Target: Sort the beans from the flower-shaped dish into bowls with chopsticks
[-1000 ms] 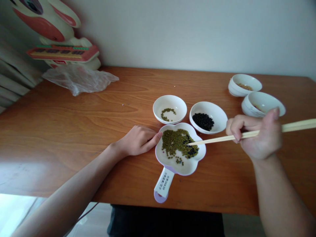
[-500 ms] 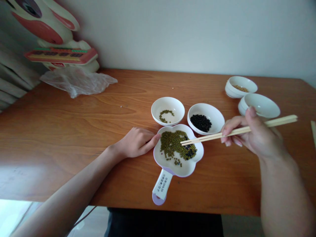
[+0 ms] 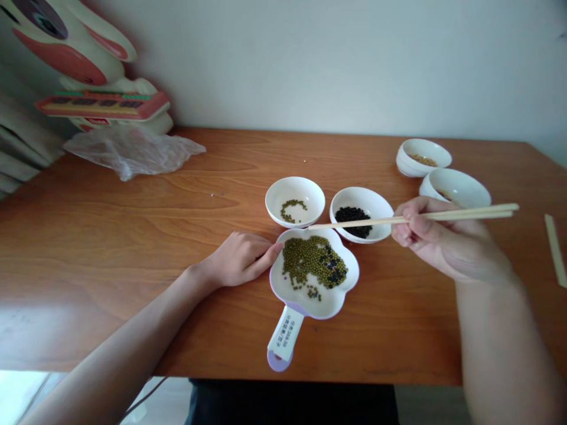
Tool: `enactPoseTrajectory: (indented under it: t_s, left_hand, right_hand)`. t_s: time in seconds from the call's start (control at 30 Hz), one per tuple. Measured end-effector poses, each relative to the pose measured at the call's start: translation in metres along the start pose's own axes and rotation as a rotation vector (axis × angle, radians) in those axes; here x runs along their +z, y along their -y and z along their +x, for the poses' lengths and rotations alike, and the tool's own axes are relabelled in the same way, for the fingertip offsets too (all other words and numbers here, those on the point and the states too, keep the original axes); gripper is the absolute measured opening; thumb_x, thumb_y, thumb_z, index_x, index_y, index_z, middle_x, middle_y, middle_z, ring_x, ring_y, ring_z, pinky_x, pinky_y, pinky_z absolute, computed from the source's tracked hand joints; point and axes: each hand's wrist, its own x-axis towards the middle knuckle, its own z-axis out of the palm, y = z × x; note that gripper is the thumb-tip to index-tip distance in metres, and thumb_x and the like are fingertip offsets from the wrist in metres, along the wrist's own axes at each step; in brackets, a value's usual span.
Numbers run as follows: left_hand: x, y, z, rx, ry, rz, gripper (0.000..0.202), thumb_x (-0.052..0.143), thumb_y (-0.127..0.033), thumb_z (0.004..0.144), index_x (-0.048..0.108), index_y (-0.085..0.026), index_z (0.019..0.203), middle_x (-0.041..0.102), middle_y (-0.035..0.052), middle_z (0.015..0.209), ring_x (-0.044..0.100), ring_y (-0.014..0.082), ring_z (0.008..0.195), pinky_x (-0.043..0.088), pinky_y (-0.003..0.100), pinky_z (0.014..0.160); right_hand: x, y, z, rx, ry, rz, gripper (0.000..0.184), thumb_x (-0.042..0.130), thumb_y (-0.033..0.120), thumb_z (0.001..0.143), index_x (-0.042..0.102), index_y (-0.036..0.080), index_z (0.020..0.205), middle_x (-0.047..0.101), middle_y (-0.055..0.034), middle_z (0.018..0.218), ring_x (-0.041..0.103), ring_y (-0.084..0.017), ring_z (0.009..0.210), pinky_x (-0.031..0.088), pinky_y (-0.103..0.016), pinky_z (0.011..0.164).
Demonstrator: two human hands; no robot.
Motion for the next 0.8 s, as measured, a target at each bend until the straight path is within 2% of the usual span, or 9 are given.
enactPoseTrajectory:
  t_s: [0.13,0.27,0.33,0.43,0.53,0.63,0.8]
  left_hand:
    - [-0.001,0.0,0.0,-0.004,-0.003,-0.003,0.05,0.032,-0.035,0.111,0.055,-0.017,0.071,0.065,0.0025,0.071,0.056,0.0115,0.061,0.043,0.026,0.064]
    - [-0.001,-0.001,0.0,-0.003,-0.012,0.005,0.05,0.032,-0.035,0.111,0.054,-0.017,0.07,0.064,0.0022,0.068,0.055,0.0112,0.059,0.042,0.025,0.063]
    - [-0.001,-0.002,0.001,0.002,-0.014,0.015,0.051,0.032,-0.035,0.111,0.054,-0.017,0.069,0.063,0.0019,0.068,0.054,0.0108,0.059,0.042,0.025,0.062]
    - [-0.001,-0.001,0.001,0.008,-0.014,0.024,0.051,0.032,-0.035,0.112,0.054,-0.017,0.07,0.062,0.0016,0.068,0.054,0.0104,0.058,0.041,0.024,0.061]
    - [0.0,-0.001,0.001,0.01,-0.014,0.021,0.05,0.032,-0.035,0.112,0.053,-0.017,0.07,0.062,0.0019,0.067,0.054,0.0107,0.058,0.041,0.024,0.061]
    - [0.0,0.0,0.0,0.003,-0.005,0.02,0.051,0.031,-0.036,0.112,0.052,-0.017,0.07,0.062,0.0019,0.068,0.054,0.0109,0.059,0.04,0.025,0.062]
    - [0.0,0.0,0.0,-0.014,0.003,0.016,0.05,0.031,-0.037,0.112,0.051,-0.017,0.07,0.06,0.001,0.067,0.052,0.0108,0.059,0.04,0.025,0.062]
  right_hand:
    - [0.003,0.0,0.003,-0.022,-0.071,-0.013,0.021,0.07,0.044,0.094,0.083,0.027,0.096,0.061,-0.0024,0.068,0.052,-0.015,0.064,0.041,-0.031,0.056]
    - [0.007,-0.003,0.006,-0.085,-0.108,-0.052,0.026,0.065,0.045,0.097,0.084,0.028,0.101,0.05,-0.0004,0.057,0.042,-0.016,0.057,0.036,-0.033,0.054]
    - [0.009,-0.005,0.008,-0.127,-0.151,-0.025,0.027,0.064,0.045,0.097,0.084,0.026,0.099,0.05,-0.0003,0.06,0.04,-0.014,0.059,0.038,-0.033,0.057]
    - [0.01,-0.006,0.011,-0.158,-0.201,0.017,0.025,0.069,0.044,0.094,0.084,0.024,0.096,0.057,-0.0026,0.077,0.042,-0.014,0.068,0.042,-0.032,0.063]
    - [0.011,-0.006,0.013,-0.165,-0.222,0.006,0.024,0.065,0.041,0.097,0.082,0.026,0.096,0.051,-0.0013,0.071,0.041,-0.015,0.066,0.042,-0.032,0.061]
    - [0.011,-0.006,0.012,-0.189,-0.206,0.025,0.025,0.06,0.038,0.1,0.08,0.025,0.093,0.04,0.0018,0.06,0.039,-0.014,0.058,0.037,-0.031,0.056]
    - [0.011,-0.009,0.009,-0.191,-0.093,-0.022,0.018,0.061,0.034,0.1,0.076,0.023,0.099,0.053,0.001,0.064,0.049,-0.015,0.061,0.037,-0.031,0.058]
